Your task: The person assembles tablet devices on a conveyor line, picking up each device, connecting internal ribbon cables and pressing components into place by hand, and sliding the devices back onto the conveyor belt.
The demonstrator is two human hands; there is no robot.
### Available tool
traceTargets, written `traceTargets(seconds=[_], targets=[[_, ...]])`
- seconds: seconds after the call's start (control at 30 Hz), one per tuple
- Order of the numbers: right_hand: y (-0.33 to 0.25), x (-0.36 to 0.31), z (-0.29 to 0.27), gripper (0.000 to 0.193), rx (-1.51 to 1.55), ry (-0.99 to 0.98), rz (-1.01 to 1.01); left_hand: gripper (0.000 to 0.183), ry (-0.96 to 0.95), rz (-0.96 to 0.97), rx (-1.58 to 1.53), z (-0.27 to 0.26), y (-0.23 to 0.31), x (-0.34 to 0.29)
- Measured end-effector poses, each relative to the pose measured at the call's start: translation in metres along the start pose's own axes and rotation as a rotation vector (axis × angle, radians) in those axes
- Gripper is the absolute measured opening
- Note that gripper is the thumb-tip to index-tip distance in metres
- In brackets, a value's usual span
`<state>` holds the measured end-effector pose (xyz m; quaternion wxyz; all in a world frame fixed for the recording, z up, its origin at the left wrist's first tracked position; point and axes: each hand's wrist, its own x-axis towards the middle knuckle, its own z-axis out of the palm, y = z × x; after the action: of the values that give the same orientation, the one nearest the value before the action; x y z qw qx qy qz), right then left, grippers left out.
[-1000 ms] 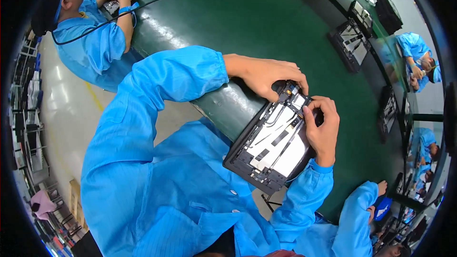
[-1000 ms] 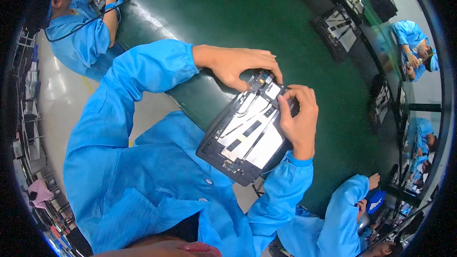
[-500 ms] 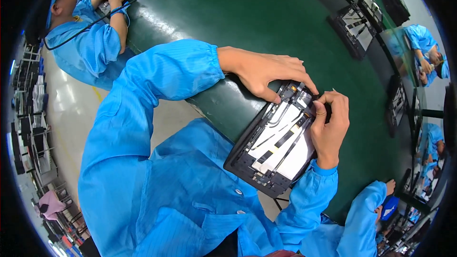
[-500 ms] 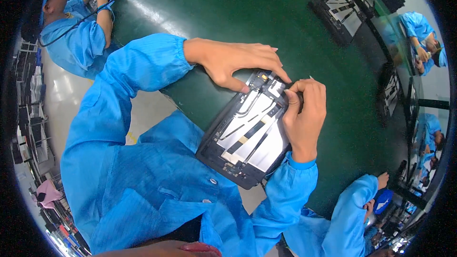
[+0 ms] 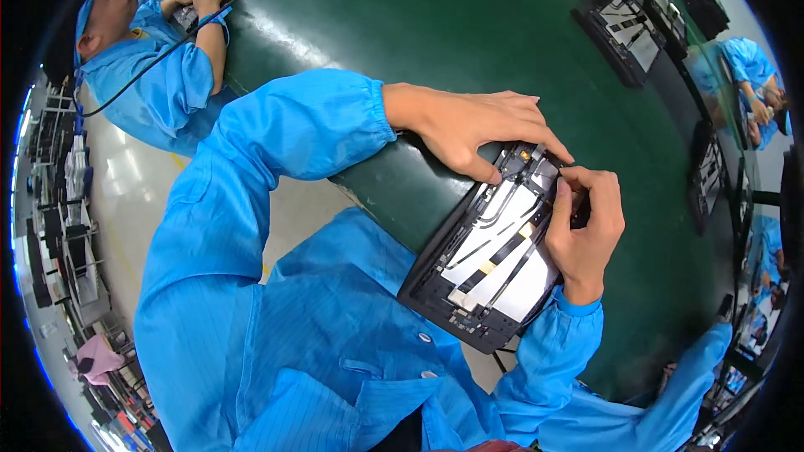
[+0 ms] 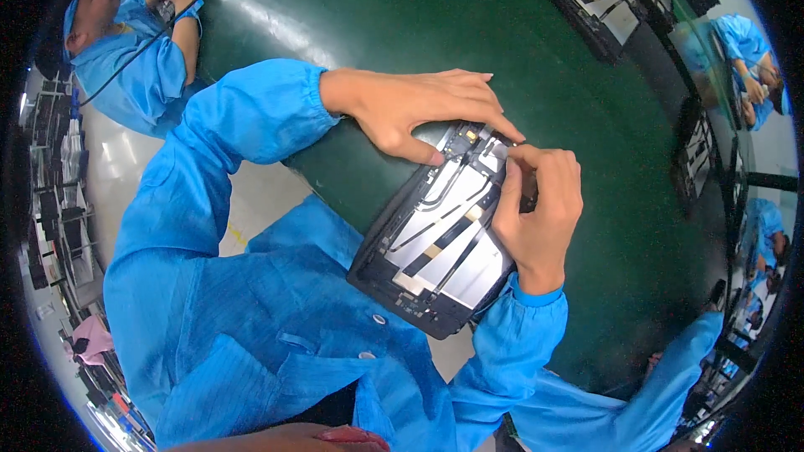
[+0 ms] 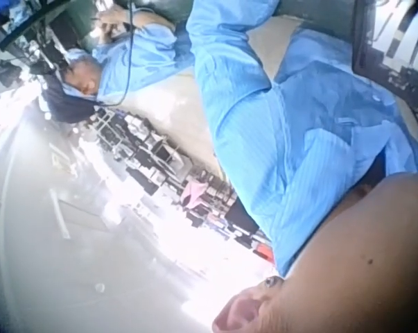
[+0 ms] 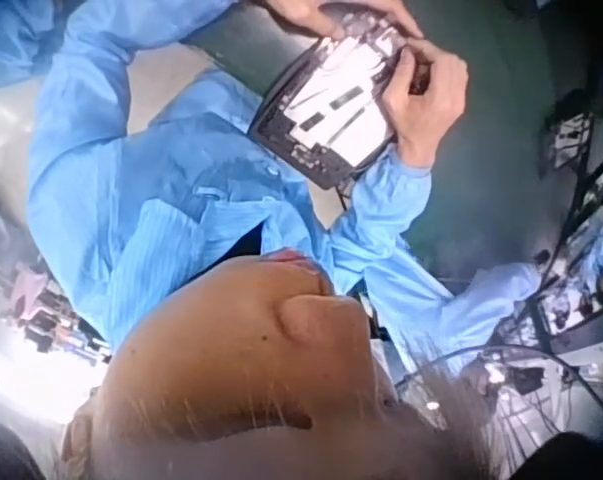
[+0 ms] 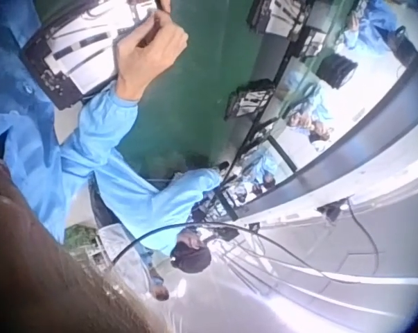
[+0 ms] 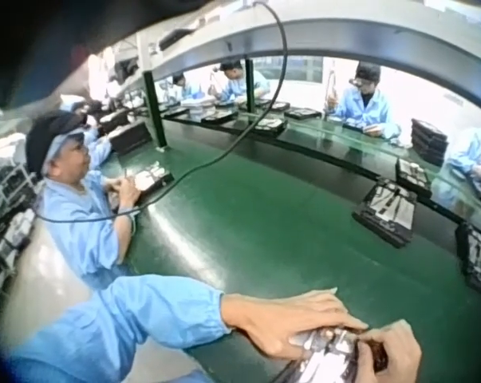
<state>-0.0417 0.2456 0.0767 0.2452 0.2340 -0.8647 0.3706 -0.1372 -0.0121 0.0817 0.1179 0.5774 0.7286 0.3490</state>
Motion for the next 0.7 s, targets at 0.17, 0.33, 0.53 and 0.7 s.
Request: traceTargets(seconds=[0.17, 0.33, 0.53, 0.7], targets=[[0.002, 0.004, 0.001, 0.018, 0.005, -0.009, -0.038, 0.096, 0.016, -0.003, 0.043, 0.002, 0.002, -0.002], [0.004, 0.001, -0.001, 0.014, -0.021, 0.034, -0.062, 0.097, 0.031, -0.004, 0.070, 0.001, 0.010, 0.008], [-0.001, 0.001, 0.000, 0.017, 0.109, 0.019, 0.085, 0.097, 0.052, -0.040, 0.081, 0.001, 0.015, 0.007], [-0.004, -0.008, -0.007, 0.016, 0.138, -0.017, 0.156, 0.099, 0.054, -0.016, 0.080, 0.005, 0.014, 0.010]])
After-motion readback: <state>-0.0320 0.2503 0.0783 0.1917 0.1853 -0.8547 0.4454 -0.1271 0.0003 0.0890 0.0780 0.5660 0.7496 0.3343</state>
